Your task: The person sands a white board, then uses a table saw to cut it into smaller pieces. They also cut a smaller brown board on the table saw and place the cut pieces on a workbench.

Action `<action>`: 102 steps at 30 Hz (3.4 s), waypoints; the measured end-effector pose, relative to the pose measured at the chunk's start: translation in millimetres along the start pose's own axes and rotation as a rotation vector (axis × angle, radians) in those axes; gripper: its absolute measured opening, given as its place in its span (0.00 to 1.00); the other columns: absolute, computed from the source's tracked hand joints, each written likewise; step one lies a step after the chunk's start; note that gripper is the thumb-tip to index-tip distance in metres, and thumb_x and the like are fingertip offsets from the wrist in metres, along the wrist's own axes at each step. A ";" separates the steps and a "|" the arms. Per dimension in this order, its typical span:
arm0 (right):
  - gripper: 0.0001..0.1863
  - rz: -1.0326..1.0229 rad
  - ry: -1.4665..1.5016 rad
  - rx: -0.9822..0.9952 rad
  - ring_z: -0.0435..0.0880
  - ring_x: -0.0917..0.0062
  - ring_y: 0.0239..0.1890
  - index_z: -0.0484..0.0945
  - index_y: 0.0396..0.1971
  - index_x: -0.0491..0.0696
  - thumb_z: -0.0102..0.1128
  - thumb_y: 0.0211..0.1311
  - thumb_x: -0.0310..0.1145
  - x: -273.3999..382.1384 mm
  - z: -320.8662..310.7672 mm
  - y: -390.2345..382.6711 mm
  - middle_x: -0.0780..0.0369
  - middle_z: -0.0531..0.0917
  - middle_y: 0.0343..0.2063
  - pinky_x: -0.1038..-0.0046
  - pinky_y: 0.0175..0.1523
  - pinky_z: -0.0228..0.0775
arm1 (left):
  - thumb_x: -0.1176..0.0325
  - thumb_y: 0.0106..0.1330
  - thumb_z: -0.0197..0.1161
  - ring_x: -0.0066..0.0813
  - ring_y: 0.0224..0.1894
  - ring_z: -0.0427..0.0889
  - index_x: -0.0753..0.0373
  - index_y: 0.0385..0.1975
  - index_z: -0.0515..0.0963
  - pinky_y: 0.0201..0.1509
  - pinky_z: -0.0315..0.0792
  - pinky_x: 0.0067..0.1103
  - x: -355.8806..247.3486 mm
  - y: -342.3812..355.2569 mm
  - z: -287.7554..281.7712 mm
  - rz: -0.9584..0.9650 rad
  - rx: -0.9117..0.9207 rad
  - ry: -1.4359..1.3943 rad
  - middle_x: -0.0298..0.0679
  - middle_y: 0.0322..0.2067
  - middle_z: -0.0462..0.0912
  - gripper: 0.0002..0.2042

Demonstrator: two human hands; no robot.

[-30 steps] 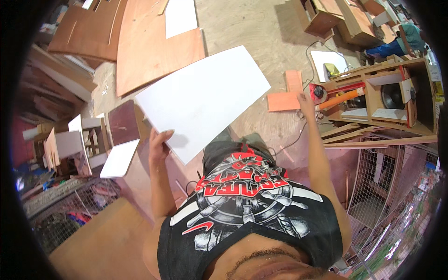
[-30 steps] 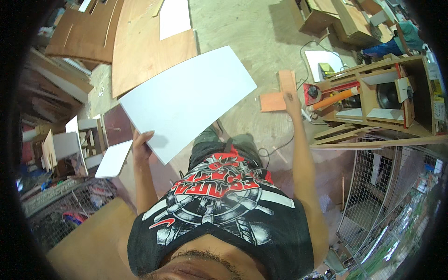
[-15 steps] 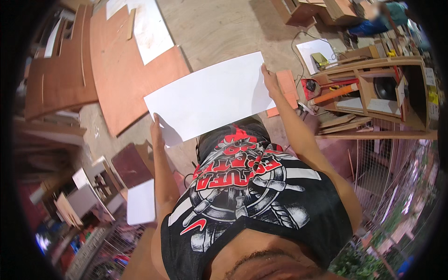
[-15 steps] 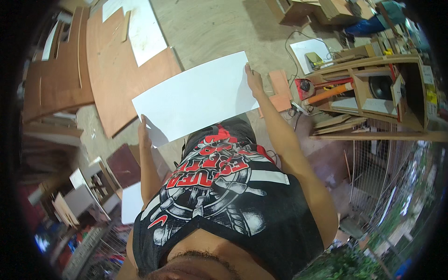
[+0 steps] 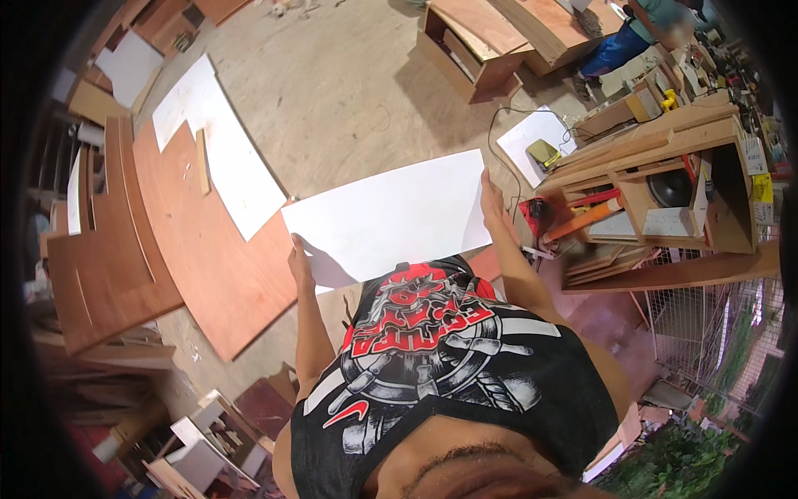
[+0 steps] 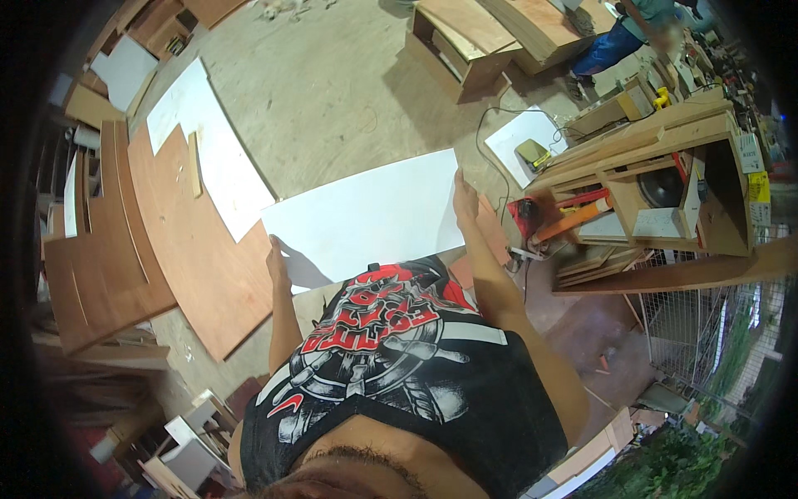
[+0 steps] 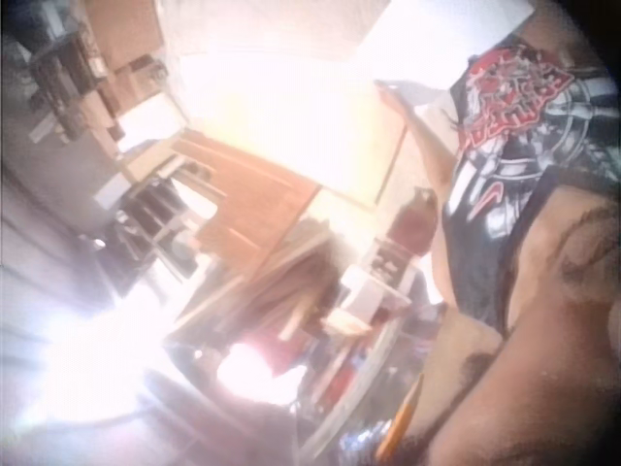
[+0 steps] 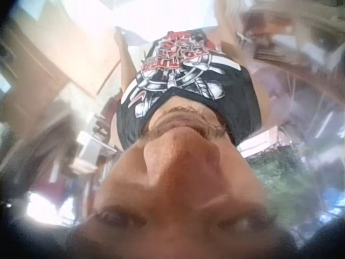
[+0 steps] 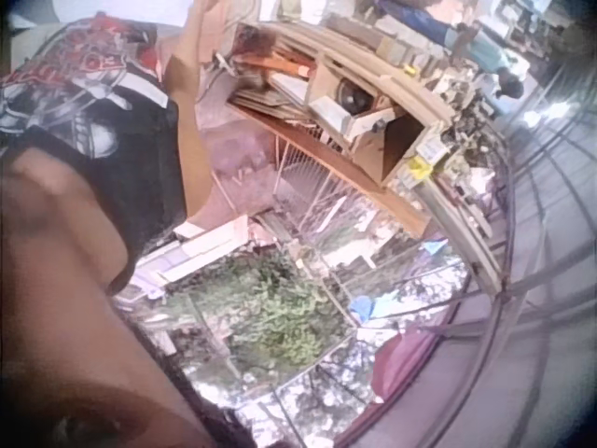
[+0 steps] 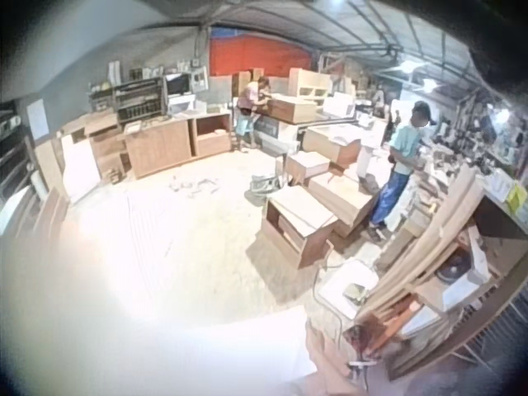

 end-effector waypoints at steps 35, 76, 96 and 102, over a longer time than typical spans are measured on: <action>0.39 -0.062 0.469 -0.328 0.83 0.69 0.49 0.79 0.55 0.33 0.41 0.79 0.60 344.1 96.7 453.9 0.55 0.86 0.48 0.69 0.56 0.72 | 0.37 0.75 0.46 0.53 0.51 0.81 0.73 0.48 0.79 0.56 0.71 0.37 -429.3 529.6 423.8 0.145 0.216 0.413 0.60 0.45 0.84 0.36; 0.27 0.078 -0.105 0.791 0.84 0.79 0.35 0.83 0.43 0.48 0.55 0.73 0.60 865.6 667.6 952.1 0.64 0.86 0.32 0.71 0.43 0.78 | 0.33 0.73 0.46 0.44 0.35 0.81 0.75 0.36 0.82 0.44 0.73 0.37 -735.7 1124.3 322.6 0.091 -0.651 0.154 0.52 0.29 0.84 0.40; 0.54 -0.327 -0.659 0.714 0.75 0.64 0.62 0.66 0.66 0.30 0.54 0.66 0.71 1197.4 1137.9 1133.6 0.46 0.77 0.59 0.65 0.67 0.65 | 0.24 0.66 0.42 0.60 0.58 0.80 0.76 0.56 0.78 0.63 0.71 0.42 -821.6 1422.8 255.4 -0.427 -0.701 0.077 0.63 0.52 0.82 0.50; 0.49 -0.248 -0.598 0.753 0.84 0.69 0.40 0.74 0.57 0.32 0.55 0.65 0.71 1244.5 1209.7 1108.0 0.53 0.85 0.42 0.68 0.46 0.78 | 0.24 0.66 0.41 0.60 0.62 0.77 0.73 0.62 0.75 0.66 0.69 0.42 -899.5 1570.6 176.0 -0.361 -0.640 0.261 0.63 0.56 0.80 0.50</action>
Point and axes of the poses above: each hand's wrist, its own y-axis towards the middle knuckle, its own z-axis out of the palm, x = y × z, the point moved 5 cm from there along y, towards the middle knuckle
